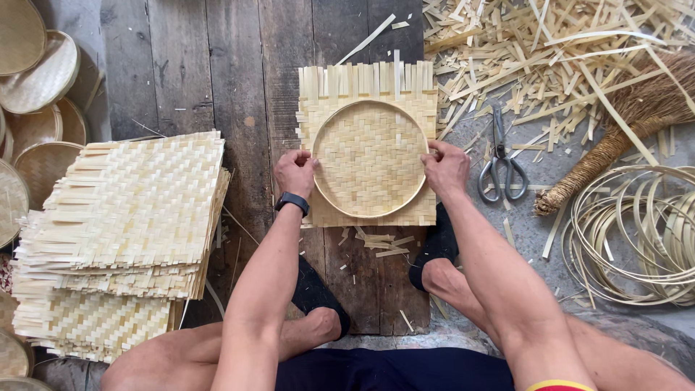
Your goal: The person attaches a woven bamboo square to a circular frame by folding the edges over a secondary ring and securing it, then trims the excess bamboo with scissors.
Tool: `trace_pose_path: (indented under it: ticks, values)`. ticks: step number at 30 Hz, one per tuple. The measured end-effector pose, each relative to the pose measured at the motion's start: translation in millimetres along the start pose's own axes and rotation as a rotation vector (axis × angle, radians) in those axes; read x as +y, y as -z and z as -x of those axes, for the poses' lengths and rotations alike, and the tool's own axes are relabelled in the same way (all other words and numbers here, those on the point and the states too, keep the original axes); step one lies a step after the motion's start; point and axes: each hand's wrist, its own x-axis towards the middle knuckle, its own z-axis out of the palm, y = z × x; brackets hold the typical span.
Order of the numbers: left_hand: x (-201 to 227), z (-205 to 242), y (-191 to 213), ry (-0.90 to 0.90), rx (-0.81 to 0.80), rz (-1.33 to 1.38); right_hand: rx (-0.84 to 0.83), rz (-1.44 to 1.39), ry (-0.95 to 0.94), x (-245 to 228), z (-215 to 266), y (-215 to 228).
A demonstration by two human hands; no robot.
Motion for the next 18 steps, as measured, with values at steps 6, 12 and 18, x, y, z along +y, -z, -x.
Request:
trace_pose_path:
  ticks: [6, 12, 18]
  values:
    - [2, 4, 1, 0.154, -0.002, 0.024, 0.035, -0.078, 0.012, 16, -2, -9]
    - [5, 2, 5, 0.153, -0.025, -0.071, 0.022, -0.029, -0.038, 20, -4, -10]
    - [2, 2, 1, 0.149, -0.017, -0.091, 0.035, -0.016, -0.017, 23, -7, -14]
